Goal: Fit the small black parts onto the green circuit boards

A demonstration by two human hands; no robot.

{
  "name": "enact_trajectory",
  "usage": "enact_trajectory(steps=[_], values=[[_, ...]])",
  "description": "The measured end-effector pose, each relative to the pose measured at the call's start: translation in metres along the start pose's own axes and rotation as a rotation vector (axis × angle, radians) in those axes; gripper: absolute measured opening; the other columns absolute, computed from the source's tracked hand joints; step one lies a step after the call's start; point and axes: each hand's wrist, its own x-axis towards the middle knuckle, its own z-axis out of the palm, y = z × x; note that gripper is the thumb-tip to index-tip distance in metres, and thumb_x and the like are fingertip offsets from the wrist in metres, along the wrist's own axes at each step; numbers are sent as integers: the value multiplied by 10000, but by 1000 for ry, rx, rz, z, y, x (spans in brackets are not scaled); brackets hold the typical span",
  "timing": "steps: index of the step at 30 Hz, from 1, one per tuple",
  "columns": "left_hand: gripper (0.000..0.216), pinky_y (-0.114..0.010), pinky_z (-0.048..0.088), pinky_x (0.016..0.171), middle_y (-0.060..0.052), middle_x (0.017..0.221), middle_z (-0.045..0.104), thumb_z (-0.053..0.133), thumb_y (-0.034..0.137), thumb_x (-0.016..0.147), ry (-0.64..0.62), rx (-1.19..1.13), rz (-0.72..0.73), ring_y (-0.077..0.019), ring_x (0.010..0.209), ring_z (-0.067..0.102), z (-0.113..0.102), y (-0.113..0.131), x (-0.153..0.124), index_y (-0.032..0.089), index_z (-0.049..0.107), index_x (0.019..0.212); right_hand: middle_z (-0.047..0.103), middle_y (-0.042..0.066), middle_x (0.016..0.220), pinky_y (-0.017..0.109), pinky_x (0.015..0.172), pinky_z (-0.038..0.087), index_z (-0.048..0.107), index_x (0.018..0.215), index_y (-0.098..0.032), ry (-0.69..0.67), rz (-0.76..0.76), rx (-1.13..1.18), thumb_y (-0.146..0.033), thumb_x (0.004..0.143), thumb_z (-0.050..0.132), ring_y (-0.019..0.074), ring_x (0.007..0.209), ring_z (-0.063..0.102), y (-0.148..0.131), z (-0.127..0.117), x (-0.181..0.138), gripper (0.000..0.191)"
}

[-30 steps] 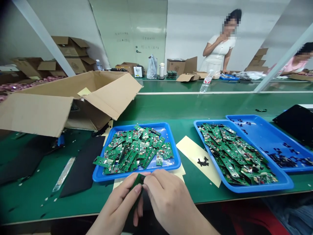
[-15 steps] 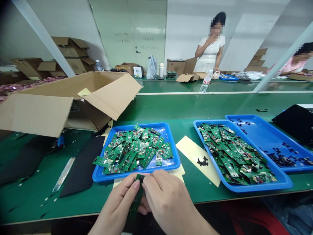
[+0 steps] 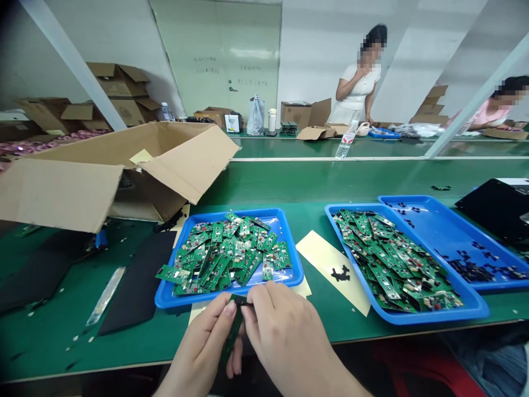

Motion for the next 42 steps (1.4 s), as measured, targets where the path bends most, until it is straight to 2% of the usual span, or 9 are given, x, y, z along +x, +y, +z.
enact_trajectory(steps=[5, 8, 12, 16, 18, 22, 27, 38, 42], values=[[376, -145, 327, 347, 84, 412, 466, 462, 528, 900, -4, -41, -11, -68, 330, 438, -1, -1, 0, 208, 487, 704, 642, 52, 703, 287, 504, 497, 545, 858, -177, 53, 7, 49, -203, 959, 370, 195, 579, 654, -2, -3, 0, 205], [381, -147, 338, 339, 90, 416, 452, 474, 550, 885, -33, -74, -7, -71, 328, 446, -2, -3, 2, 206, 502, 723, 699, 132, 910, 322, 618, 568, 558, 925, -163, 124, 1, 56, -190, 942, 398, 237, 784, 712, -4, -1, 0, 163], [421, -144, 312, 289, 104, 396, 418, 480, 615, 848, -88, -115, 37, -70, 284, 416, -5, -8, 6, 216, 483, 713, 622, 232, 1200, 356, 690, 599, 529, 996, -147, 160, 8, 48, -215, 941, 413, 278, 979, 689, -8, 3, -2, 146], [439, -142, 310, 290, 105, 410, 418, 479, 630, 841, -86, -104, 22, -61, 281, 409, -6, -8, 6, 211, 477, 709, 504, 271, 1343, 410, 799, 589, 403, 1294, -74, 160, 50, 102, -246, 938, 433, 305, 1128, 615, -6, 5, -5, 396], [433, -138, 315, 308, 103, 420, 425, 484, 616, 848, -58, -100, -6, -58, 296, 422, -5, -5, 3, 207, 475, 705, 548, 227, 1314, 438, 881, 556, 364, 1364, -91, 151, 51, 160, -236, 937, 444, 286, 1144, 604, -2, 5, -5, 458], [404, -138, 313, 334, 94, 403, 447, 478, 578, 873, -16, -99, -29, -59, 314, 423, -4, 3, -3, 203, 498, 725, 712, 67, 1009, 496, 1013, 445, 622, 1052, -213, 150, 1, 283, -131, 914, 477, 212, 991, 668, 3, 3, -3, 216], [442, -143, 280, 324, 82, 384, 456, 460, 605, 869, -40, -91, 14, -58, 297, 392, -6, 3, -1, 203, 495, 689, 723, 6, 802, 491, 999, 433, 628, 942, -218, 168, -13, 354, -92, 916, 478, 147, 713, 681, 4, 2, 0, 197], [500, -159, 232, 315, 86, 438, 414, 424, 667, 844, -201, 27, 23, -61, 287, 390, -15, 0, 7, 195, 529, 718, 686, 6, 740, 505, 985, 432, 670, 913, -200, 71, -91, 325, -106, 945, 447, 138, 650, 649, 13, -4, 4, 244], [532, -170, 206, 322, 83, 417, 373, 401, 686, 839, -247, 60, -34, -65, 305, 359, -11, -3, 5, 204, 460, 622, 695, 46, 920, 480, 1021, 425, 587, 1198, -222, 123, -49, 346, -79, 939, 422, 156, 822, 671, 14, -3, 3, 338]])
